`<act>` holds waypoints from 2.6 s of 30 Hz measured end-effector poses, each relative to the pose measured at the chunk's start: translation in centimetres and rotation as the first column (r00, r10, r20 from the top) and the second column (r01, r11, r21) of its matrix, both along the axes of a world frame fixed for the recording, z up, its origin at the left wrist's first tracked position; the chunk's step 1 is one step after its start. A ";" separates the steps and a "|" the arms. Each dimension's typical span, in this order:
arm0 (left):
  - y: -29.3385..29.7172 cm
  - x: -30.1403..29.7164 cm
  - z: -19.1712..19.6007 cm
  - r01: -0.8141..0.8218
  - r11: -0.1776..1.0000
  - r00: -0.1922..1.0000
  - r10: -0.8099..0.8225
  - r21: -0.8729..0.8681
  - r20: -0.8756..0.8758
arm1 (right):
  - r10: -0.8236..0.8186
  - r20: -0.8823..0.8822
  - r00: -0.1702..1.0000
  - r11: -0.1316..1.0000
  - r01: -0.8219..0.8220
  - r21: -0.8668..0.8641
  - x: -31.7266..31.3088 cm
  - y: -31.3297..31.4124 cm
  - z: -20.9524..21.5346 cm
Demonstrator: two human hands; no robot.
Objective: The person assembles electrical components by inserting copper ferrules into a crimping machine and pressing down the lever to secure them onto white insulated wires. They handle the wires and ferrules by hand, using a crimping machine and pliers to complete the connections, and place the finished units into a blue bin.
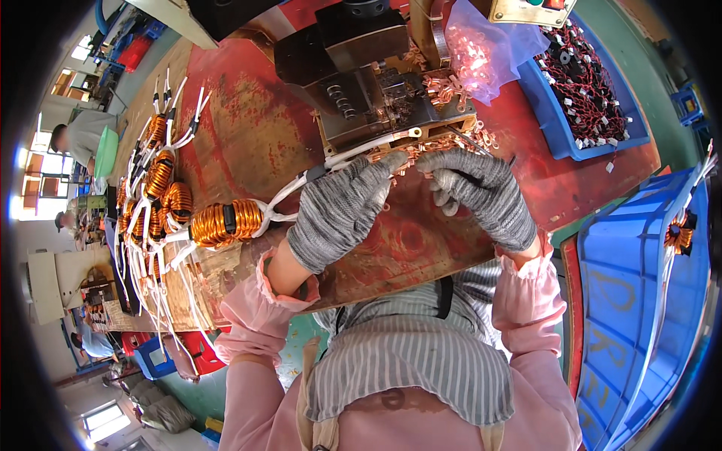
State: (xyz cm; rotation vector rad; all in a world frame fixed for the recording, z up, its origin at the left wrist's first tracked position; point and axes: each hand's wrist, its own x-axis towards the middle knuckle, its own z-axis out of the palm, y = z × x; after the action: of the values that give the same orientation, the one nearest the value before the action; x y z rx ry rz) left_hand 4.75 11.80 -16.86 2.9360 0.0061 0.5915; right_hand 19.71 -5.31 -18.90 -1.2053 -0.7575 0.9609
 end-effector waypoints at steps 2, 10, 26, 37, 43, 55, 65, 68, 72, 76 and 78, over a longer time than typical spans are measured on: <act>0.1 0.0 0.0 0.022 0.991 0.999 -0.018 -0.130 0.033 | -0.026 -0.025 0.999 0.999 0.026 0.018 -0.1 0.5 -0.4; 0.4 -0.5 -0.7 0.063 0.967 0.996 -0.045 -0.247 0.078 | 0.066 0.071 0.995 0.997 -0.068 0.027 0.5 2.0 0.8; 1.3 -2.3 0.1 -0.019 0.991 0.995 0.006 0.131 0.098 | 0.170 0.096 0.981 0.984 -0.174 0.028 0.7 2.3 2.0; 3.8 -3.1 -2.3 -0.059 0.996 0.997 0.055 0.066 0.061 | 0.074 0.238 0.968 0.991 -0.099 0.091 1.9 4.5 1.8; 4.3 -2.0 -1.6 -0.130 0.986 0.989 0.137 0.107 -0.064 | -0.068 0.371 0.926 0.984 0.001 0.180 2.9 5.7 0.7; 6.7 -1.4 0.0 -0.113 0.971 0.981 0.143 0.212 -0.133 | -0.067 0.160 0.985 0.982 0.037 0.185 3.3 7.5 0.1; 7.6 -0.7 0.4 -0.127 0.955 0.978 0.166 0.268 -0.128 | 0.054 -0.103 0.993 0.977 -0.031 0.213 4.5 7.8 -0.2; 8.0 -0.7 0.2 -0.130 0.957 0.974 0.172 0.260 -0.145 | 0.038 -0.055 0.998 0.982 -0.027 0.189 4.7 8.1 -0.3; 8.4 -0.7 0.1 -0.116 0.970 0.977 0.150 0.216 -0.151 | 0.008 -0.075 0.997 0.986 0.005 0.169 4.9 8.9 -0.5; 8.3 -0.3 0.2 -0.110 0.979 0.985 0.130 0.172 -0.113 | -0.043 -0.138 0.990 0.981 0.068 0.183 5.0 9.9 -1.1; 8.7 -0.6 -0.2 -0.084 0.976 0.993 0.098 0.201 -0.062 | -0.063 -0.174 0.983 0.985 0.089 0.149 4.8 10.3 -1.0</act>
State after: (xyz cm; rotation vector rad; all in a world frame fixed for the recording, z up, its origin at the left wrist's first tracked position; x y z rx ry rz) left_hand 4.11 20.47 -17.02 3.1637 0.0954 0.5277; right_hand 24.53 4.97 -19.88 -0.9963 -0.6350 0.9104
